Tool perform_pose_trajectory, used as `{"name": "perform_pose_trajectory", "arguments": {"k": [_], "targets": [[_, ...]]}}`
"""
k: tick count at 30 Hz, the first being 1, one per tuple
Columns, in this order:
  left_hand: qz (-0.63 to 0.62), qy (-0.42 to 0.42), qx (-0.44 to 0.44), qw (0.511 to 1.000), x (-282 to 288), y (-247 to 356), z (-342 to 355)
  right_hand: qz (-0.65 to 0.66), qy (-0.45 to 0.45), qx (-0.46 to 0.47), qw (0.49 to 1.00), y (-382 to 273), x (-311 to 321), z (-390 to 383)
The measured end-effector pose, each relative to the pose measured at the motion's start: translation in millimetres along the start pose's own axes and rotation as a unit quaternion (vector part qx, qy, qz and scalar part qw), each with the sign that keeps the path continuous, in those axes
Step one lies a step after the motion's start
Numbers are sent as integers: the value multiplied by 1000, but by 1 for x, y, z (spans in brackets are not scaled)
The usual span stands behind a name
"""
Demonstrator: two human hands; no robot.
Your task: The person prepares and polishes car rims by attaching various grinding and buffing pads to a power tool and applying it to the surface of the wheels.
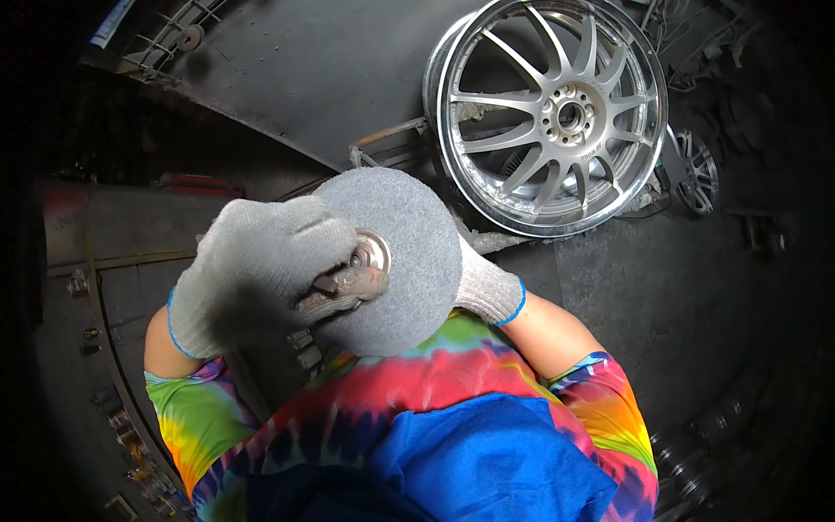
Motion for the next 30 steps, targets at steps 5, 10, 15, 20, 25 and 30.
{"name": "perform_pose_trajectory", "arguments": {"k": [5,10,15,20,25,30], "targets": [[-58,35,-22,997,1,2,1,1,4,-3,1000,4,-2,6],[-58,46,-32,997,8,-6,-3,11,3,-6,1000,4,0,7],[-30,-12,-15,999,0,1,-2,22,-1,-7,1000,2,3,7],[-135,11,-55,989,-3,-1,-2,35,-2,-15,999,6,2,7],[-33,68,3,997,16,-4,-3,45,1,-13,999,7,2,12],[-15,6,-13,1000,-2,-4,-5,58,1,-16,998,8,4,12]]}}
Point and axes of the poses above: each hand's wrist, its own z-axis towards the middle knuckle, its own x-axis out of the back of the hand, y = z × x, the point moved 9 cm from there along z, towards the middle knuckle, and after that the axes turned 4 degrees about -z, right-handed, at the moved point
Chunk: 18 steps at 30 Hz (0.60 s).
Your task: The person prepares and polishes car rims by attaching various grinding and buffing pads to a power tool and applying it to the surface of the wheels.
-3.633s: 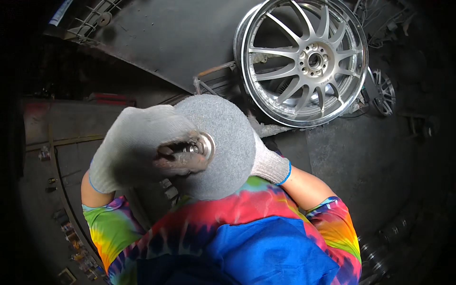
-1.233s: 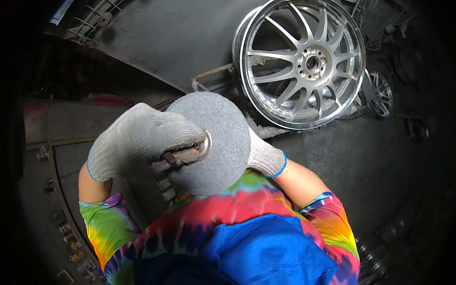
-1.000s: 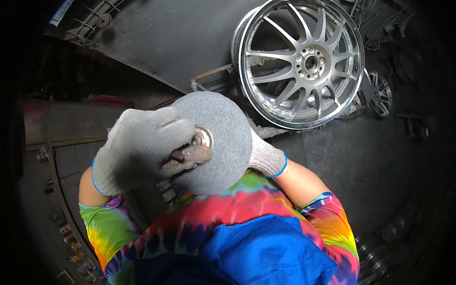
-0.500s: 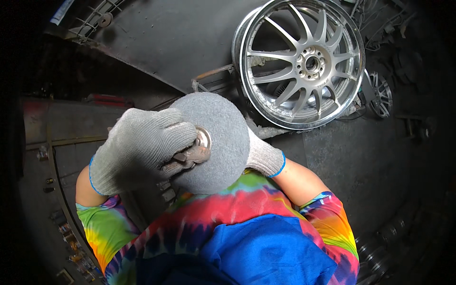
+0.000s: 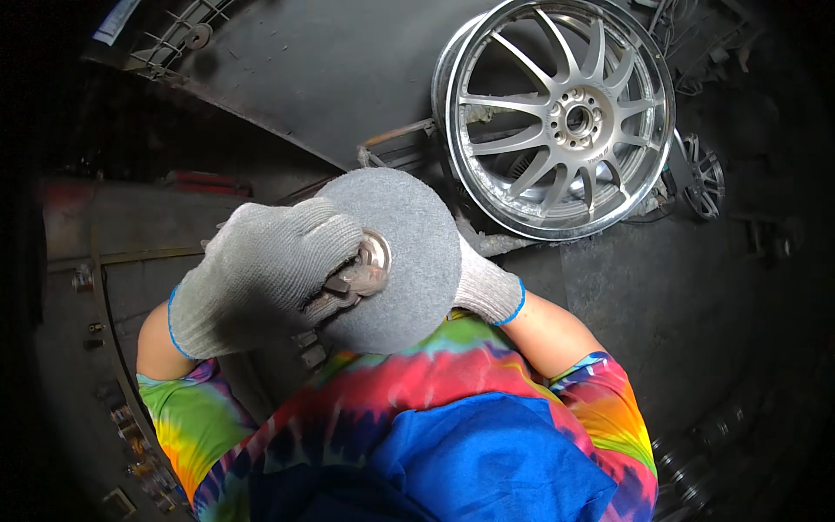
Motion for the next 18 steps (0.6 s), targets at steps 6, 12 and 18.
{"name": "perform_pose_trajectory", "arguments": {"k": [6,12,18], "targets": [[-1,-110,-26,994,-6,-5,7,50,-11,-18,999,6,7,1],[-230,392,-32,890,80,-50,-65,119,-29,-25,992,-2,16,-7],[-103,469,154,864,92,-85,-128,-102,24,21,994,-1,20,-1]]}}
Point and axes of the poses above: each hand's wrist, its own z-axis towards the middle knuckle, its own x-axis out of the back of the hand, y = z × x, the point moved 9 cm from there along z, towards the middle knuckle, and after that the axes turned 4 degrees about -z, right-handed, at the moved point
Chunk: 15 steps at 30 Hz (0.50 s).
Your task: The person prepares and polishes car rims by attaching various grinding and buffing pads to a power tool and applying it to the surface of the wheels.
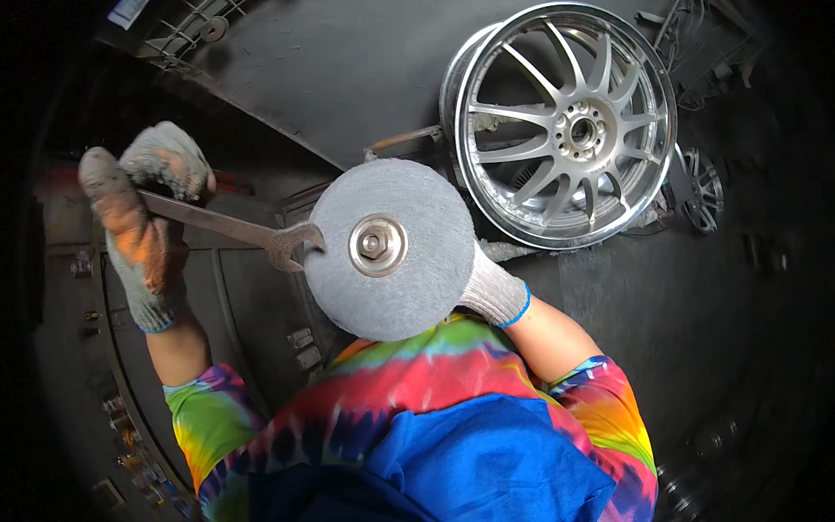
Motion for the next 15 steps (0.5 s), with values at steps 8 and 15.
{"name": "perform_pose_trajectory", "arguments": {"k": [8,15], "targets": [[-345,164,347,857,-32,-33,-59,352,-198,40,914,-22,-26,-8],[-432,108,422,789,-81,-37,-134,-37,208,-1,977,-16,14,-17]]}}
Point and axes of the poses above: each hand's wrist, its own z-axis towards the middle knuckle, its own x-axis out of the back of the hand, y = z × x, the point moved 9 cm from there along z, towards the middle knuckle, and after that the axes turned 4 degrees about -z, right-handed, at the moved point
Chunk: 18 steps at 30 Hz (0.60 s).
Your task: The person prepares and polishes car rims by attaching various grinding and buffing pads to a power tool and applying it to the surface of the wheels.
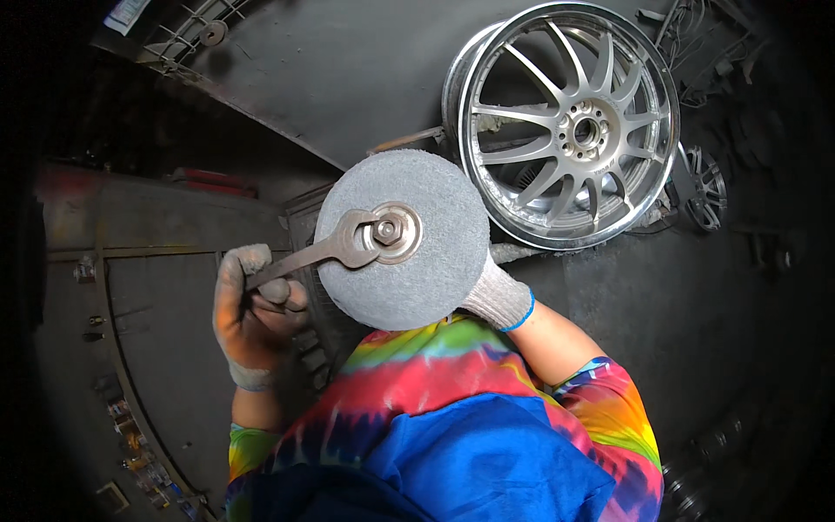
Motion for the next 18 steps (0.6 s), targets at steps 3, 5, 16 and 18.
{"name": "perform_pose_trajectory", "arguments": {"k": [3,5,16,18], "targets": [[-12,-46,-17,999,-3,-19,-13,41,-40,1,998,2,-1,3],[64,10,-82,995,3,-19,-23,67,-61,1,996,5,0,4],[78,-130,-32,988,-31,-19,-17,165,-145,-3,976,12,-1,4],[30,-101,15,994,-18,-25,11,176,-155,-5,972,12,-2,2]]}}
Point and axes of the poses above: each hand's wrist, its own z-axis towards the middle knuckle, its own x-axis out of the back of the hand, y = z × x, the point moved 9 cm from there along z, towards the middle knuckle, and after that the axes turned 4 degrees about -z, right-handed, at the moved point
